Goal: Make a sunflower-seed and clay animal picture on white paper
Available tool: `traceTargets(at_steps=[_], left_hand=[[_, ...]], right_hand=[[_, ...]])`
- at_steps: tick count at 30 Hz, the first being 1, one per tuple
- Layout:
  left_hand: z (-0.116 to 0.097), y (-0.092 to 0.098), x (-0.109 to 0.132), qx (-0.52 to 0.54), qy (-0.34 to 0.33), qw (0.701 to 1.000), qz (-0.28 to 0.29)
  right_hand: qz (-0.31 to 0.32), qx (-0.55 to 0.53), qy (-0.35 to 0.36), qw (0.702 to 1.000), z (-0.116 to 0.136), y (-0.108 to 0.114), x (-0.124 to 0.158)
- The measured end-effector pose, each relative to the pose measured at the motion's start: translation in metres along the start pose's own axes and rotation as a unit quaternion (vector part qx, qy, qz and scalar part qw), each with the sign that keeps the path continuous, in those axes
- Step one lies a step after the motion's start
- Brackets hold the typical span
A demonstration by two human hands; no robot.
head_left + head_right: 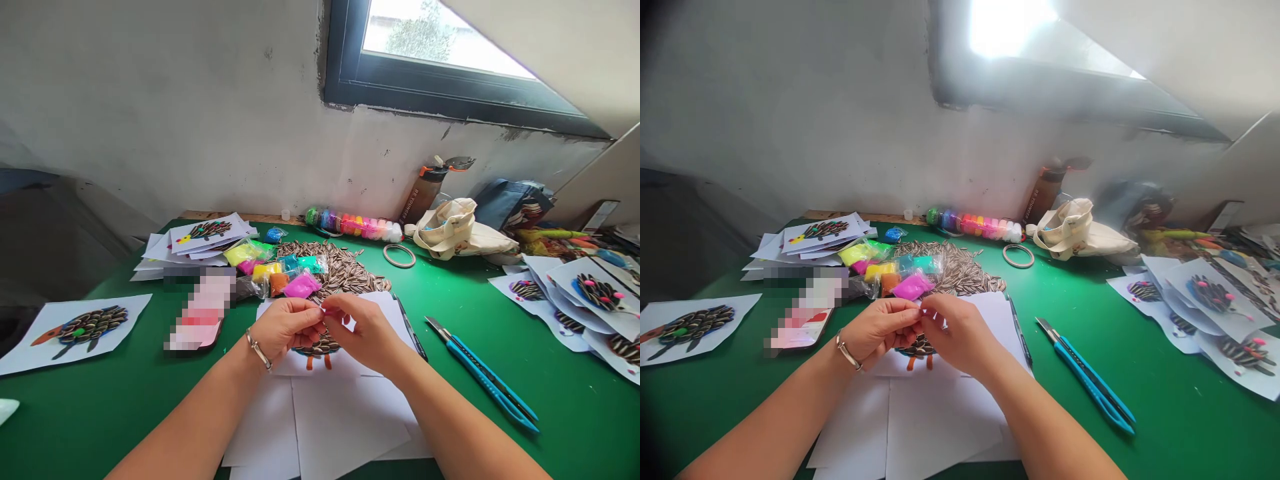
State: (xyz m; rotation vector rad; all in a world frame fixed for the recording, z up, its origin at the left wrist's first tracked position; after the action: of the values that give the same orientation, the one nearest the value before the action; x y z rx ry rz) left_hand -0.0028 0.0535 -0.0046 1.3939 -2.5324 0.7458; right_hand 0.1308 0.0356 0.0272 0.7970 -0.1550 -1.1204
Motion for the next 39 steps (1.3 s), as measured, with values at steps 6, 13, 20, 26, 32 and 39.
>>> traceTargets(at_steps=[6,13,20,26,32,39], left_hand=[[0.002,0.002,-0.001,0.005,0.000,1.000,0.008],[0.001,0.003,-0.001,-0.007,0.003,1.000,-0.012],[-0.004,0.002,-0.002,-0.100,-0.038,0.993,-0.049],[-0.008,0.001,-0.002,-0.240,-0.073,0.966,-0.066],[-0.011,-0.002,0.001,-0.322,-0.093,0.939,-0.072],[-0.011,0.004,0.002,-0.163,-0.059,0.981,-0.090]], right_hand=[[0.024,0.036,0.001,0.999,0.000,0.000,0.001],[0.022,0.092,0.001,0.996,0.002,-0.002,0.001],[0.035,0.039,-0.097,0.994,-0.009,-0.005,-0.001],[0.055,0.026,-0.118,0.991,-0.012,-0.007,-0.001],[0.021,0.137,-0.089,0.986,-0.004,-0.006,0.001],[-0.034,0.093,-0.056,0.994,-0.005,0.003,0.002]])
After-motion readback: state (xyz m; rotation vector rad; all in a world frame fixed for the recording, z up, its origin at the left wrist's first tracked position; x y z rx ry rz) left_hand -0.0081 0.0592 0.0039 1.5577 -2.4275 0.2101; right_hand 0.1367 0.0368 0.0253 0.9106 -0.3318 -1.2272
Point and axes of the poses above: each hand's wrist, its own x-axis away from the middle knuckle, its own y-axis out of the back of the hand, z = x × y, the point moved 5 cm from there along -x, towards the middle knuckle, and after that the axes turned 9 degrees about z, right-handed, at the moved point
